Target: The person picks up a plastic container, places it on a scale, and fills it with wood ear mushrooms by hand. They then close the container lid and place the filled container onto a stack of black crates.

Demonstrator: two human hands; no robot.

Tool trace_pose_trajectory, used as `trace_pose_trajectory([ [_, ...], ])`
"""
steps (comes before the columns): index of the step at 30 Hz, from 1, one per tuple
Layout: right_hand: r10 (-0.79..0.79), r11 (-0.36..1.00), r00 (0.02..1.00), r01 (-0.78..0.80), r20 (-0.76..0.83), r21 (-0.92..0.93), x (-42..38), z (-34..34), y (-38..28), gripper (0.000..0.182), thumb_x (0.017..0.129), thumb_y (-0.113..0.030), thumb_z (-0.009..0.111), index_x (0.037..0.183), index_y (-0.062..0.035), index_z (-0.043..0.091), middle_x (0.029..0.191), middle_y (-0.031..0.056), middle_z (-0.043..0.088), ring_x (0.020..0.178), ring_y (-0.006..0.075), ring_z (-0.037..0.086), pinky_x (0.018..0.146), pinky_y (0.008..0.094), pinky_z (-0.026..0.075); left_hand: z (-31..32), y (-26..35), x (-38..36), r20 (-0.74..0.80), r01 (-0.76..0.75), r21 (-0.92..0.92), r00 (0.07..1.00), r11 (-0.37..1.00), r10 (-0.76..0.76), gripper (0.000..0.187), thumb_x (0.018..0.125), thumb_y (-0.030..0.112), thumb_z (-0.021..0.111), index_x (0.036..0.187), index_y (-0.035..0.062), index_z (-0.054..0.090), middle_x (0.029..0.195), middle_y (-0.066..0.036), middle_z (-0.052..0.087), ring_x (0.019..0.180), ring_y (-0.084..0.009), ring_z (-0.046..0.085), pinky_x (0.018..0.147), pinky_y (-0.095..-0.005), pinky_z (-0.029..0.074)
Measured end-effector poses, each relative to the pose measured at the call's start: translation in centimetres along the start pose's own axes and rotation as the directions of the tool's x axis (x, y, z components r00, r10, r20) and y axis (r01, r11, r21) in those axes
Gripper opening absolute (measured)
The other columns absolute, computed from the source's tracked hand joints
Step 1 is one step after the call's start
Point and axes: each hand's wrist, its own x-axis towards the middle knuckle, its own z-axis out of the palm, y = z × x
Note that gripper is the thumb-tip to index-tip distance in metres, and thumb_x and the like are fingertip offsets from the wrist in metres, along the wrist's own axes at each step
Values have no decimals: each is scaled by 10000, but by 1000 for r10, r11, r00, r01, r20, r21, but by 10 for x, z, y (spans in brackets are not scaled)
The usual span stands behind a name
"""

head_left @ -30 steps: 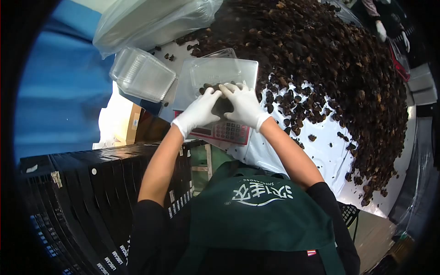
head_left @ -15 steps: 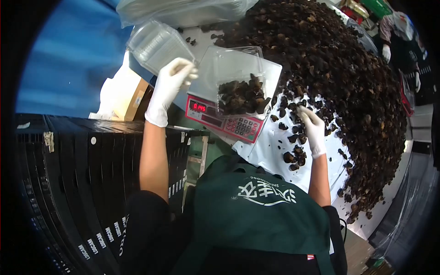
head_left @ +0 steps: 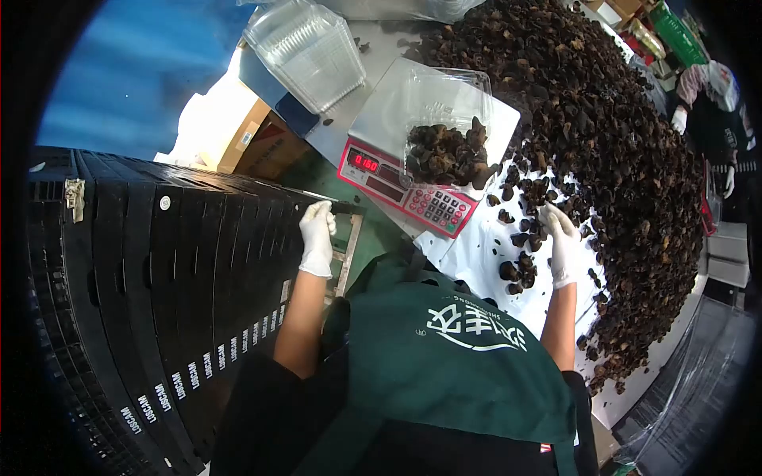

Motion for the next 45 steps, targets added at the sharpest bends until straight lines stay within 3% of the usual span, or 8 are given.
trace_pose_trajectory([
  [6, -138, 870, 990, 138, 35, -473, -17, 1, 25, 177, 865, -139, 715, 1001, -26, 710, 779, 42, 707, 699, 97, 611, 663, 259, 500, -14, 16, -4, -13, -94, 32, 995, 995, 95, 90, 962, 108, 588, 978, 48, 655, 627, 40, 488, 493, -53, 400, 439, -223, 322],
  [12, -273, 546, 890, 456, 365, -703, -67, 10, 64, 459, 731, -126, 796, 1157, -53, 641, 1100, 157, 615, 884, 296, 638, 812, 369, 517, -25, -11, -9, 0, 23, 15, 1000, 1000, -23, 94, 971, 131, 595, 980, 52, 647, 644, 35, 496, 518, -61, 438, 461, -223, 337],
  [15, -162, 550, 906, 413, 392, -726, -66, 15, 90, 375, 744, -94, 759, 1104, -79, 651, 950, 105, 668, 849, 267, 644, 756, 371, 520, -11, -10, -9, 25, 26, 8, 999, 1000, -27, 81, 965, 129, 602, 971, 60, 645, 648, 31, 504, 528, -62, 444, 471, -221, 340],
  [17, -1, 867, 979, 102, 205, -487, -56, 21, 75, 209, 824, -61, 715, 1025, -46, 662, 887, 70, 690, 769, 183, 656, 701, 321, 524, -1, -2, -11, 82, 5, 19, 997, 1000, -6, 69, 961, 120, 603, 966, 63, 642, 652, 30, 513, 534, -60, 448, 477, -219, 337],
  [18, -22, 995, 995, 12, 100, 99, -43, 34, 81, 83, 899, -60, 667, 954, 1, 662, 889, 60, 702, 771, 117, 649, 690, 268, 524, 4, 0, -11, 86, -21, 35, 996, 999, 18, 62, 957, 113, 602, 960, 66, 642, 658, 33, 520, 530, -61, 448, 478, -220, 334],
  [25, -496, 832, 847, 527, 191, -172, 15, 124, -106, 260, 848, -137, 743, 1076, -17, 711, 927, 25, 686, 801, 64, 565, 738, 230, 466, 41, 8, -16, 211, -32, 48, 977, 998, 21, 120, 994, 122, 547, 1024, 55, 642, 704, 15, 527, 572, -83, 475, 512, -229, 367],
  [37, -234, 935, 960, 266, 155, -236, 174, 150, -100, 531, 882, -217, 707, 1310, 60, 559, 1282, 210, 617, 1182, 255, 593, 995, 320, 452, 39, 32, -46, 229, -17, -9, 973, 1000, 18, 137, 984, 135, 564, 1020, 36, 652, 694, 15, 542, 583, -85, 497, 537, -230, 382],
  [45, -547, 750, 817, 575, 183, -328, 146, 154, -143, 451, 833, -236, 699, 1213, 0, 644, 1272, 199, 616, 1172, 287, 597, 1012, 350, 449, 94, 41, -56, 378, -134, 145, 923, 980, 70, 160, 957, 92, 603, 1109, 46, 622, 786, -2, 605, 654, -76, 556, 583, -219, 450],
])
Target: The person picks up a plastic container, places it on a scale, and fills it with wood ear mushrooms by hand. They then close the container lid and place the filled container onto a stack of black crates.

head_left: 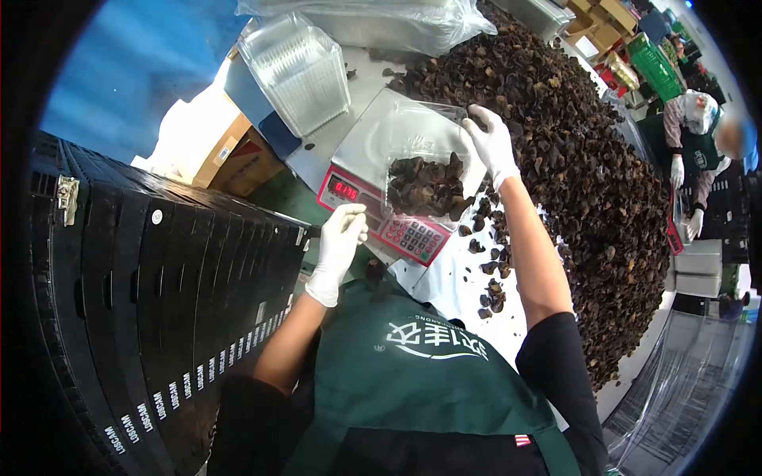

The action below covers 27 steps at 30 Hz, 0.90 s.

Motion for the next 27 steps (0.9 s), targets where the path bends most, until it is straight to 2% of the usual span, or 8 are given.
trace_pose_trajectory([
  [3, -331, 933, 909, 355, 253, -52, -41, 0, -25, 313, 762, -255, 752, 1017, -75, 725, 1172, 130, 649, 1079, 292, 595, 969, 404, 447, 24, 15, 5, -24, -316, 254, 943, 914, 333, 198, 930, 40, 610, 1124, 58, 643, 839, 19, 610, 728, -47, 551, 668, -204, 451],
  [6, -478, 777, 812, 569, 335, -270, -73, 15, -26, 319, 723, -263, 789, 1003, -120, 737, 1202, 105, 633, 1171, 301, 534, 1034, 443, 386, 56, 37, 12, 104, -584, 558, 754, 590, 648, 177, 823, 71, 697, 999, 74, 693, 962, -82, 651, 914, -250, 596, 836, -344, 490],
  [10, -248, 951, 945, 280, 213, -133, -67, 7, -1, 240, 756, -205, 765, 950, -70, 718, 1169, 131, 656, 1107, 305, 587, 994, 414, 428, 76, 27, 39, 196, -644, 585, 703, 493, 684, 153, 827, 142, 692, 969, 85, 695, 958, -85, 649, 974, -288, 576, 867, -396, 475],
  [12, -297, 949, 943, 309, 147, -66, -68, -1, 1, 208, 797, -178, 746, 964, -57, 723, 1025, 110, 706, 940, 232, 653, 886, 344, 493, 78, 22, 47, 192, -609, 649, 711, 455, 677, 140, 825, 136, 692, 956, 88, 698, 950, -89, 647, 966, -293, 577, 851, -400, 475],
  [14, 123, 940, 974, -175, 189, 294, -73, -9, -6, 180, 841, -151, 712, 985, -45, 729, 900, 55, 711, 762, 117, 629, 723, 263, 505, 80, 21, 52, 189, -597, 659, 720, 458, 668, 153, 823, 145, 692, 963, 87, 705, 945, -91, 648, 949, -294, 576, 837, -405, 475],
  [16, 136, 812, 976, -208, 170, 546, -76, -20, -23, 203, 899, -142, 668, 1040, -1, 707, 856, 12, 697, 641, 42, 538, 590, 230, 445, 81, 22, 59, 209, -551, 718, 754, 426, 623, 190, 813, 175, 710, 982, 88, 714, 932, -88, 638, 936, -289, 571, 832, -405, 476],
  [22, 277, 815, 942, -336, 192, 472, -122, -80, -7, 210, 951, -202, 626, 1027, -17, 688, 886, 29, 697, 693, 58, 570, 543, 224, 441, 85, 33, 65, 381, -537, 815, 780, 219, 496, 221, 783, 220, 737, 986, 133, 727, 908, -62, 612, 961, -266, 555, 837, -384, 475],
  [27, 367, 797, 920, -387, 136, 463, -162, -96, 0, 175, 955, -173, 607, 982, -24, 694, 800, 26, 678, 655, 73, 558, 575, 225, 443, 85, 33, 74, 378, -591, 744, 758, 313, 532, 179, 775, 188, 732, 948, 142, 734, 899, -59, 618, 945, -261, 555, 834, -377, 470],
])
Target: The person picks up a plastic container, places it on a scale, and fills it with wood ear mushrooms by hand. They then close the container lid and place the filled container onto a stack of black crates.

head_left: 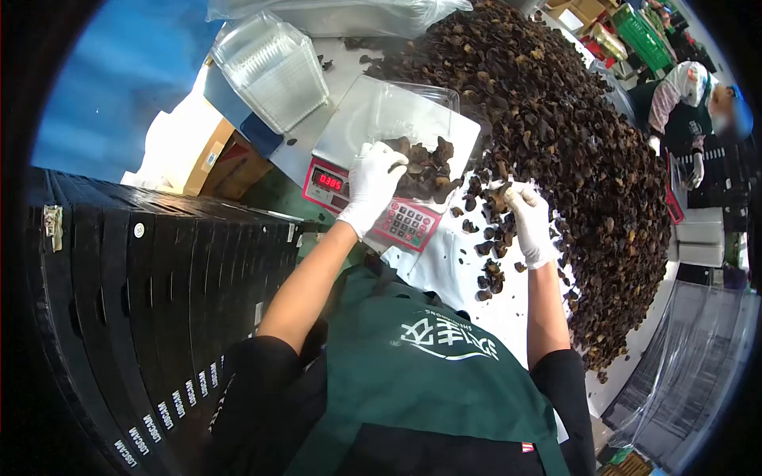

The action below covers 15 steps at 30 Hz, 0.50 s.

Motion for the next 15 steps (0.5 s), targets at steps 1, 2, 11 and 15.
trace_pose_trajectory([
  [1, 4, 1000, 1000, -4, -7, -16, -4, -1, 2, 166, 951, -165, 609, 974, -25, 694, 786, 22, 675, 662, 71, 558, 591, 220, 442, 0, -3, 1, -32, -5, -77, 999, 997, 2, 163, 775, 177, 729, 934, 138, 734, 890, -59, 618, 937, -261, 554, 833, -379, 469],
  [2, 53, 999, 998, -53, 13, -12, -6, -5, 11, 177, 964, -152, 593, 985, -22, 710, 886, 9, 691, 808, 84, 587, 796, 244, 450, 0, -6, 0, -56, -28, -108, 998, 994, 22, 128, 786, 135, 721, 912, 117, 721, 883, -60, 625, 908, -253, 568, 812, -364, 476],
  [11, -69, 997, 997, 69, -16, -20, 4, 34, -7, 114, 924, -134, 652, 968, -34, 687, 791, -17, 663, 694, 39, 546, 600, 203, 416, -8, -8, 2, -71, 56, -400, 993, 915, -92, 92, 824, 75, 689, 915, 64, 679, 916, -80, 636, 900, -238, 594, 813, -349, 482],
  [15, -162, 984, 983, 167, 84, -60, 27, 58, -6, 153, 911, -152, 675, 991, -23, 689, 838, 5, 690, 739, 51, 575, 661, 230, 460, -19, -3, 5, -125, 95, -602, 969, 793, -211, 102, 863, 46, 659, 966, 48, 659, 947, -71, 665, 920, -179, 614, 818, -314, 488],
])
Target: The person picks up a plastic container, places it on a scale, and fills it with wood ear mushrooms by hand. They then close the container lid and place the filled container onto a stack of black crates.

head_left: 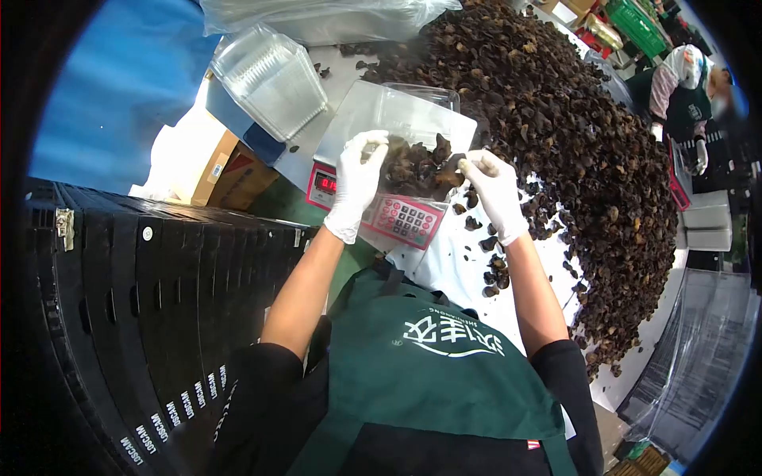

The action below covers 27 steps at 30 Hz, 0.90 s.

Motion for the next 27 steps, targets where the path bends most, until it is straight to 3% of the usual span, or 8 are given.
trace_pose_trajectory([
  [8, -199, 843, 980, 179, 15, -507, 25, 45, -7, 290, 877, -218, 683, 1095, -26, 674, 1074, 140, 700, 965, 201, 664, 881, 312, 507, -35, 31, -7, -81, 203, -424, 962, 883, -260, 146, 1014, 119, 520, 1114, 21, 563, 972, -62, 654, 860, -131, 645, 778, -272, 534],
  [10, -205, 872, 978, 195, 26, -449, 19, 38, -8, 343, 895, -216, 666, 1181, -27, 650, 1183, 157, 671, 1052, 212, 649, 936, 329, 496, -36, 34, -17, -92, 192, -398, 965, 897, -247, 112, 1001, 99, 539, 1080, 29, 576, 978, -57, 646, 888, -129, 639, 779, -275, 527],
  [12, 13, 995, 987, 3, 161, -103, 7, 35, -8, 412, 915, -220, 657, 1278, -33, 602, 1238, 140, 653, 1079, 203, 637, 936, 318, 497, -21, 42, -34, -135, -32, -43, 991, 999, 26, 85, 974, 92, 573, 1025, 38, 614, 918, -38, 650, 824, -151, 636, 729, -296, 517],
  [14, 225, 873, 916, -341, 333, 348, -20, 32, -30, 474, 957, -233, 623, 1371, -21, 527, 1224, 129, 647, 1054, 152, 627, 909, 276, 496, 6, 66, -61, 22, 0, -72, 1000, 997, 1, 91, 934, 83, 610, 1019, 56, 627, 908, -62, 645, 866, -198, 629, 739, -336, 512],
  [16, 215, 937, 896, -301, 389, 177, -42, 14, -21, 447, 966, -228, 612, 1342, 6, 550, 1136, 116, 674, 936, 107, 634, 778, 224, 501, 35, 60, -89, 182, -203, 85, 966, 976, 185, 113, 907, 67, 632, 1017, 42, 625, 980, -105, 628, 931, -245, 605, 861, -349, 491],
  [20, 463, 880, 862, -475, 207, 13, -101, -50, 11, 291, 967, -218, 615, 1158, -6, 671, 786, -19, 629, 621, 35, 510, 535, 181, 391, 62, 51, -127, 586, -113, -27, 803, 993, 107, 274, 913, 159, 628, 1173, 77, 645, 1159, -145, 622, 1120, -293, 558, 962, -390, 458],
  [24, 548, 810, 826, -563, -133, -162, -200, -147, 56, 205, 956, -191, 615, 1016, -21, 713, 796, 10, 676, 588, 47, 527, 530, 186, 398, 71, 39, -141, 593, -146, -84, 788, 986, 167, 275, 921, 198, 621, 1163, 71, 659, 1181, -145, 634, 1117, -322, 586, 956, -405, 468],
  [27, 712, 619, 610, -779, -348, -100, -368, -268, 132, 207, 922, -200, 642, 982, -14, 712, 856, 19, 711, 588, 58, 546, 536, 204, 424, 62, 40, -138, 716, 75, -32, 697, 997, -29, 280, 920, 207, 626, 1142, 40, 658, 1077, -154, 666, 996, -283, 648, 879, -362, 507],
])
